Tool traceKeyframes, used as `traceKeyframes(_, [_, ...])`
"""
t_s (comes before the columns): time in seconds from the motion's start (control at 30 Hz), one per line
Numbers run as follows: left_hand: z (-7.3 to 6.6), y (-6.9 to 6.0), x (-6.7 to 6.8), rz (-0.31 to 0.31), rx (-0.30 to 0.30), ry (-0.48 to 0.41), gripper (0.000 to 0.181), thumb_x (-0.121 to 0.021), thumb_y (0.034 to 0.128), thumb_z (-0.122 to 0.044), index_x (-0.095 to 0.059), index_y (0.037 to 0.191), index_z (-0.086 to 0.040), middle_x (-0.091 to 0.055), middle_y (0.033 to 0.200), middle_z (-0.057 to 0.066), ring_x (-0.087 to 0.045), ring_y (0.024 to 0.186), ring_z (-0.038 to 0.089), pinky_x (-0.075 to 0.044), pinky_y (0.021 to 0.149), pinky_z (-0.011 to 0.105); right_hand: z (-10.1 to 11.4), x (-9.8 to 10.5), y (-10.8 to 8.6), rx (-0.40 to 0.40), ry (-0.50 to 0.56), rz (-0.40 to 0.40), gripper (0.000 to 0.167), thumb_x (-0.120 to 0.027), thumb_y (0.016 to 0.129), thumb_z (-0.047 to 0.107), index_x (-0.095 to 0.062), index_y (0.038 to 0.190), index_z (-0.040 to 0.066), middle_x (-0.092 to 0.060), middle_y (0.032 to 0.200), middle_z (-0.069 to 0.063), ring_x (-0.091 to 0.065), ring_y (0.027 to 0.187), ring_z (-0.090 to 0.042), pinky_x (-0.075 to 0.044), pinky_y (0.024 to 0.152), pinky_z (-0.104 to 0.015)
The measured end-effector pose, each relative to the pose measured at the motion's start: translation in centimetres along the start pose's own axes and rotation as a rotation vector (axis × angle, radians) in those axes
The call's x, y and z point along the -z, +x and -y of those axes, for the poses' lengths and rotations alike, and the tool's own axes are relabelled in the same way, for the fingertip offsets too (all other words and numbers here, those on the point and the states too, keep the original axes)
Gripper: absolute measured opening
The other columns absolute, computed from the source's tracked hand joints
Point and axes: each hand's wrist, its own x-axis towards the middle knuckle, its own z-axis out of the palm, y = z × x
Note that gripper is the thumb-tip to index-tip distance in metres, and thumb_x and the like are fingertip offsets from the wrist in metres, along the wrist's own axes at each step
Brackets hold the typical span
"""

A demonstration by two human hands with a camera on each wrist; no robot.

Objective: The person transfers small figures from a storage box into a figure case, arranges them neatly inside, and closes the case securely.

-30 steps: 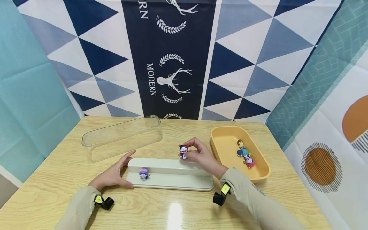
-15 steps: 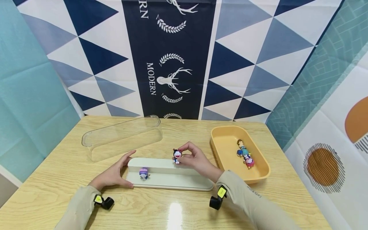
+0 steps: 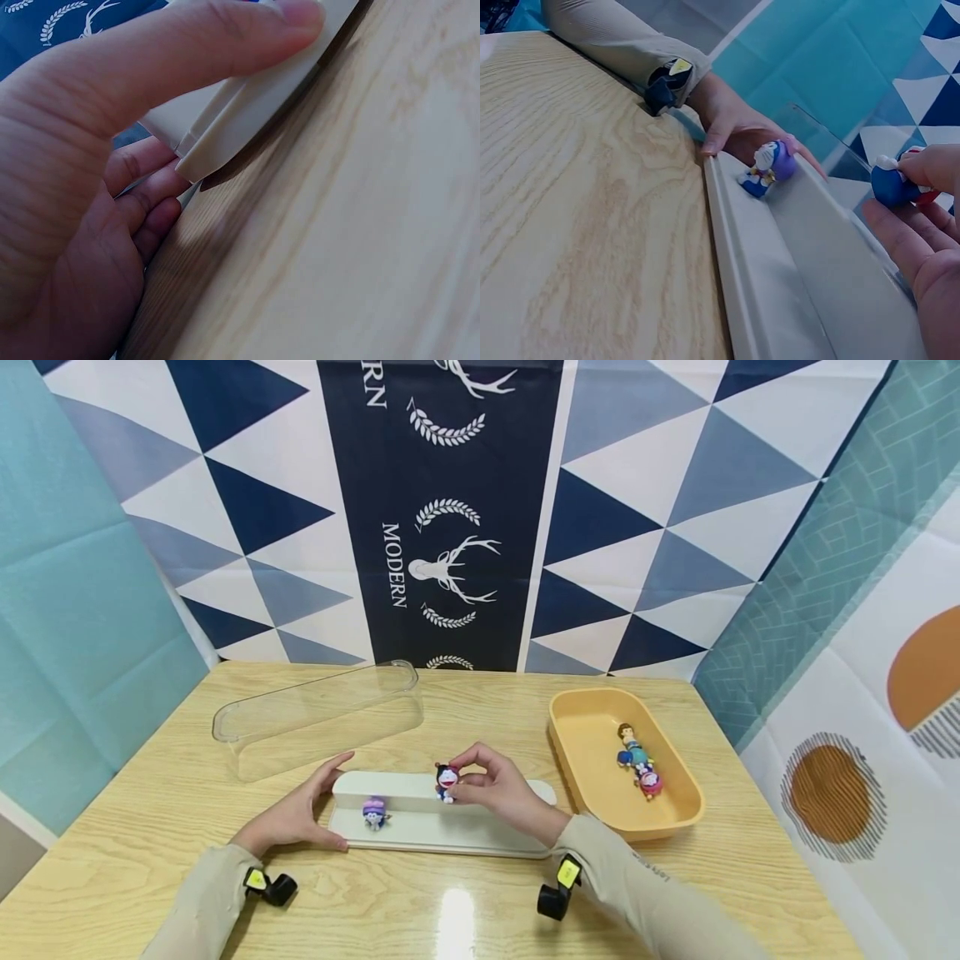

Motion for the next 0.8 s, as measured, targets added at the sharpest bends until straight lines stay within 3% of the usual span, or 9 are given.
traceKeyframes(0.13, [0.0,0.0,0.0,-0.002,0.002,0.003,0.128,-0.094,0.0667,-0.012,-0.006,0.160,-0.008,-0.047,0.136,0.016,-0.053,0.119,0.018,-0.038,0.101,0.021,-0.3,-0.5,0.0,0.036,0.010,0.009,0.026,-0.071,0.089,-0.004,-0.061,0.111,0.004,-0.058,0.116,-0.009,-0.068,0.098,-0.016,-0.056,0.081,-0.032])
traceKeyframes(0.43, [0.0,0.0,0.1,0.002,-0.001,0.002,0.128,-0.094,0.0670,-0.012,-0.006,0.160,-0.009,-0.047,0.137,0.016,-0.052,0.119,0.020,-0.037,0.102,0.021,-1.2,-1.7,0.1,0.216,-0.042,0.008,0.027,-0.074,0.081,-0.013,-0.061,0.104,-0.009,-0.061,0.109,-0.012,-0.067,0.091,-0.016,-0.056,0.076,-0.026])
traceKeyframes(0.8, [-0.1,0.0,0.2,-0.002,0.012,0.027,0.128,-0.094,0.0674,-0.014,-0.007,0.160,-0.009,-0.047,0.138,0.015,-0.051,0.121,0.025,-0.036,0.103,0.022,-1.6,-2.9,0.4,0.237,-0.084,0.054,0.026,-0.072,0.080,-0.018,-0.059,0.102,-0.013,-0.058,0.109,-0.020,-0.069,0.094,-0.016,-0.057,0.078,-0.031])
